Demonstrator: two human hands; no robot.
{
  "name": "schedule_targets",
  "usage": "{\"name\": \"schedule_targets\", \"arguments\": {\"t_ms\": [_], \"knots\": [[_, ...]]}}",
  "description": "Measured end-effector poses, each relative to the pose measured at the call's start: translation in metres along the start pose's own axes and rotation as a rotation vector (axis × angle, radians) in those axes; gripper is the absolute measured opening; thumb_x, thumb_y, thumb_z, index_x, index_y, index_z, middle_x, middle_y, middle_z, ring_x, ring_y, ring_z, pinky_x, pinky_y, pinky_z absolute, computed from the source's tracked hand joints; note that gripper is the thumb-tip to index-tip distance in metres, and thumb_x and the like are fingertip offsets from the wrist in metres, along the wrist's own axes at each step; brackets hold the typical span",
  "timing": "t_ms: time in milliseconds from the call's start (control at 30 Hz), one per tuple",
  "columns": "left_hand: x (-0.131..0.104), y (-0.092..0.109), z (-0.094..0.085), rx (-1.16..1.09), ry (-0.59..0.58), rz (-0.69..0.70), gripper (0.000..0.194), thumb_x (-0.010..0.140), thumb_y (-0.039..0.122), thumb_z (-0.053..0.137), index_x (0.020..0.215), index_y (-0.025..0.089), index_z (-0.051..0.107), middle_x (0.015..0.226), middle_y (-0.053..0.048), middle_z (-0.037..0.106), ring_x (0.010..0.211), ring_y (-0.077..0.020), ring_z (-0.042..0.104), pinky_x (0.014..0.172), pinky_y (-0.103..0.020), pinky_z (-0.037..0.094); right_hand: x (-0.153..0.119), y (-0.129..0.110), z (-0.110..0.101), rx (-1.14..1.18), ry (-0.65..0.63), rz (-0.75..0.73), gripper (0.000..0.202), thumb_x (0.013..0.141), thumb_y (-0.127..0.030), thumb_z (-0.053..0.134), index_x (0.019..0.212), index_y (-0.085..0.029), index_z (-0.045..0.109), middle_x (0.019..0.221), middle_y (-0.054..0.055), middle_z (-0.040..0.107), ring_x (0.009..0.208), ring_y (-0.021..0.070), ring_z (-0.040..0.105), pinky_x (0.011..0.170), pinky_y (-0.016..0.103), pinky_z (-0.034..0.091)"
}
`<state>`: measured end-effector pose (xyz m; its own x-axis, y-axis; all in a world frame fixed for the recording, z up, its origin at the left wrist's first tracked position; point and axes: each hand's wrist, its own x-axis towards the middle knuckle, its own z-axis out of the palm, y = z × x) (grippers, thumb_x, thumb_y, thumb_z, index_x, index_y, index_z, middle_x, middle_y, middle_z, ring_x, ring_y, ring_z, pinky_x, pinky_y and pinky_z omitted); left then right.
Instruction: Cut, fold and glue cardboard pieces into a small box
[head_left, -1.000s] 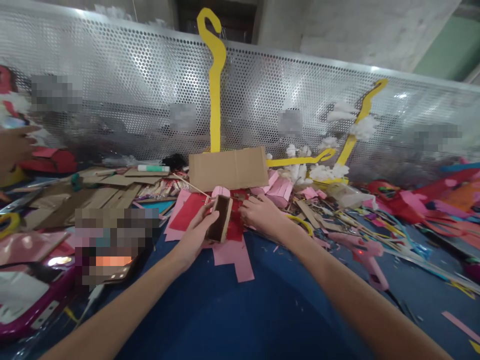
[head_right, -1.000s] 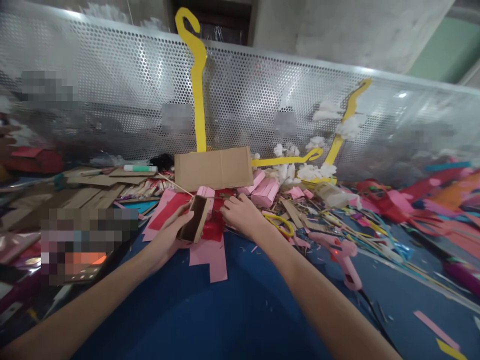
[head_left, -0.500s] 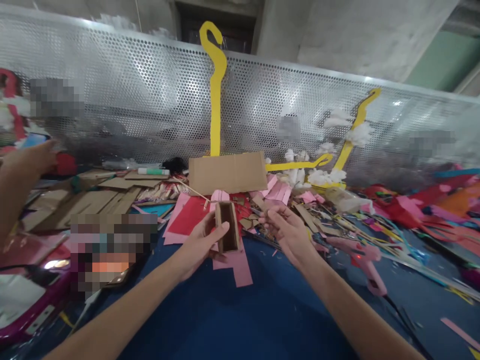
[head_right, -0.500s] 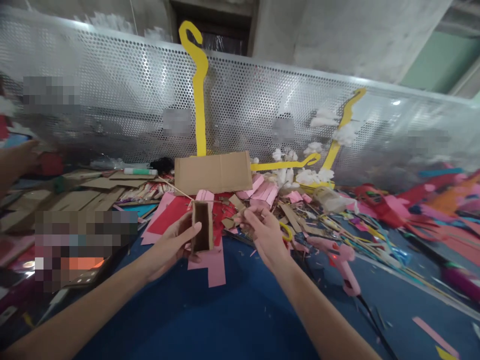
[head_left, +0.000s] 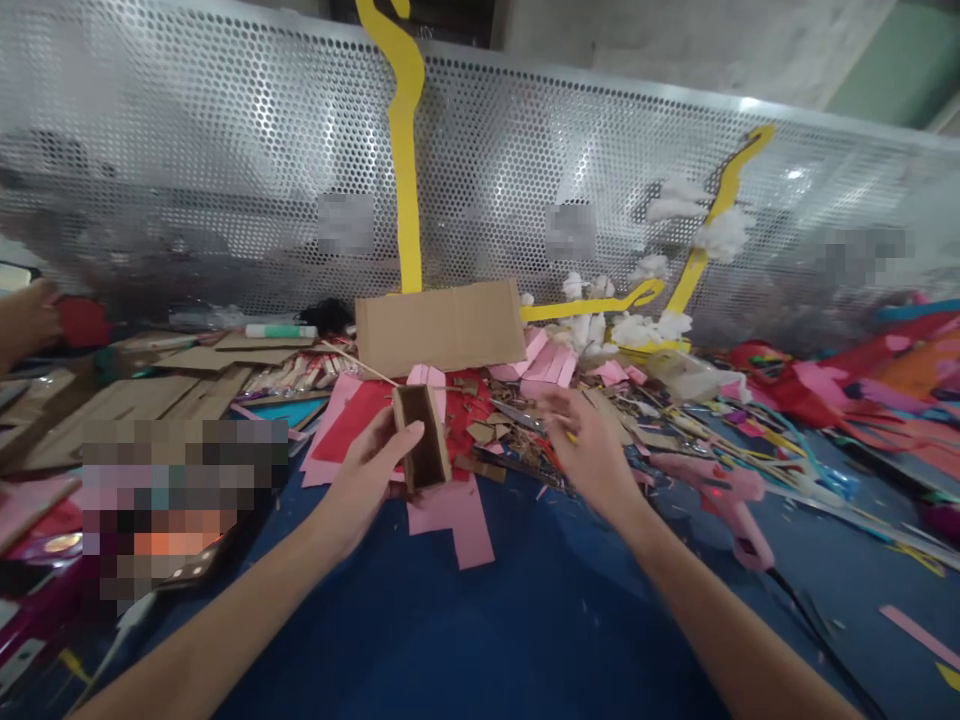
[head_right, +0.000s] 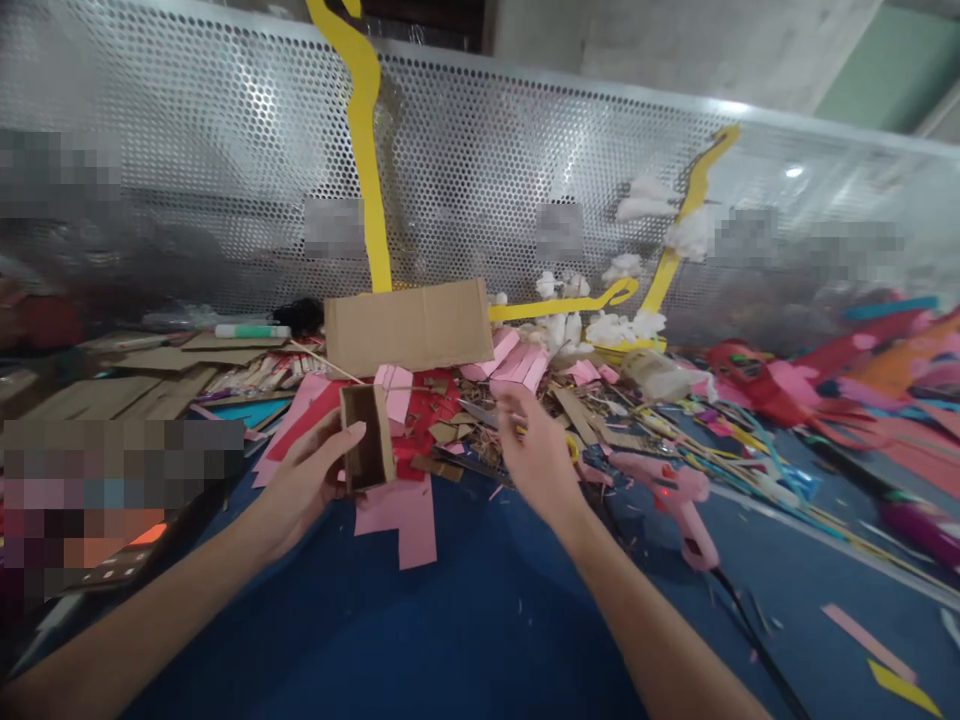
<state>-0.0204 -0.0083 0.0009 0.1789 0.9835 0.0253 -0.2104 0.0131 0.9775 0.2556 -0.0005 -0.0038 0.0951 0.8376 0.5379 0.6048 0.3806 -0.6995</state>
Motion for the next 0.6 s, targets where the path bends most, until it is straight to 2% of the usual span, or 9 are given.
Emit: {"name": "schedule_targets", "arguments": {"t_ms": [67, 167, 267, 367, 433, 600], "knots": [[0.000, -0.001, 0.000, 0.011, -0.003, 0.014, 0.050, 0.087, 0.050, 0.073, 0.130, 0.025, 0.063, 0.082, -0.004, 0.070, 0.068, -0.0228, 0.068, 0.046, -0.029, 0.057, 0.011, 0.012, -0.015, -0.081, 0.102, 0.001, 0.024, 0.097, -0.030, 0.052, 0.116, -0.021, 0.064, 0.114, 0.014, 0.075, 0.105, 0.0269, 0.073, 0.093, 0.044, 0.058], [0.000, -0.001, 0.000, 0.034, -0.014, 0.026, 0.047, 0.088, 0.050, 0.073, 0.127, 0.025, 0.063, 0.081, -0.003, 0.068, 0.064, -0.0209, 0.067, 0.046, -0.030, 0.058, 0.023, 0.026, -0.042, -0.229, 0.178, 0.016, 0.029, 0.097, -0.022, 0.043, 0.117, -0.018, 0.063, 0.114, 0.015, 0.075, 0.100, 0.0274, 0.074, 0.091, 0.044, 0.056], [0.000, -0.001, 0.001, 0.048, -0.020, 0.036, 0.047, 0.088, 0.051, 0.073, 0.125, 0.025, 0.062, 0.082, -0.003, 0.067, 0.063, -0.0201, 0.065, 0.045, -0.030, 0.058, 0.027, 0.033, -0.055, -0.399, 0.105, 0.026, 0.029, 0.094, -0.016, 0.044, 0.107, -0.019, 0.069, 0.106, 0.014, 0.077, 0.099, 0.0294, 0.073, 0.093, 0.045, 0.052], [0.000, -0.001, 0.002, 0.059, -0.032, 0.037, 0.045, 0.089, 0.051, 0.072, 0.124, 0.024, 0.062, 0.083, -0.003, 0.067, 0.065, -0.0208, 0.066, 0.046, -0.030, 0.059, 0.022, 0.036, -0.046, -0.528, -0.073, 0.019, 0.023, 0.093, -0.016, 0.051, 0.098, -0.020, 0.073, 0.102, 0.013, 0.078, 0.098, 0.0298, 0.071, 0.093, 0.042, 0.050], [-0.001, -0.001, 0.003, 0.061, -0.034, 0.035, 0.045, 0.089, 0.050, 0.072, 0.124, 0.024, 0.062, 0.083, -0.004, 0.067, 0.065, -0.0214, 0.067, 0.047, -0.030, 0.059, 0.018, 0.037, -0.033, -0.594, -0.160, 0.010, 0.021, 0.092, -0.018, 0.057, 0.106, -0.018, 0.073, 0.107, 0.016, 0.078, 0.104, 0.0315, 0.069, 0.095, 0.042, 0.049], [-0.001, 0.001, 0.003, 0.053, -0.011, 0.031, 0.047, 0.088, 0.050, 0.073, 0.125, 0.023, 0.061, 0.085, -0.005, 0.068, 0.063, -0.0206, 0.066, 0.045, -0.030, 0.059, 0.012, 0.034, -0.010, -0.687, -0.269, -0.031, 0.021, 0.093, -0.016, 0.057, 0.109, -0.016, 0.071, 0.115, 0.017, 0.074, 0.114, 0.0313, 0.065, 0.100, 0.041, 0.046]]}}
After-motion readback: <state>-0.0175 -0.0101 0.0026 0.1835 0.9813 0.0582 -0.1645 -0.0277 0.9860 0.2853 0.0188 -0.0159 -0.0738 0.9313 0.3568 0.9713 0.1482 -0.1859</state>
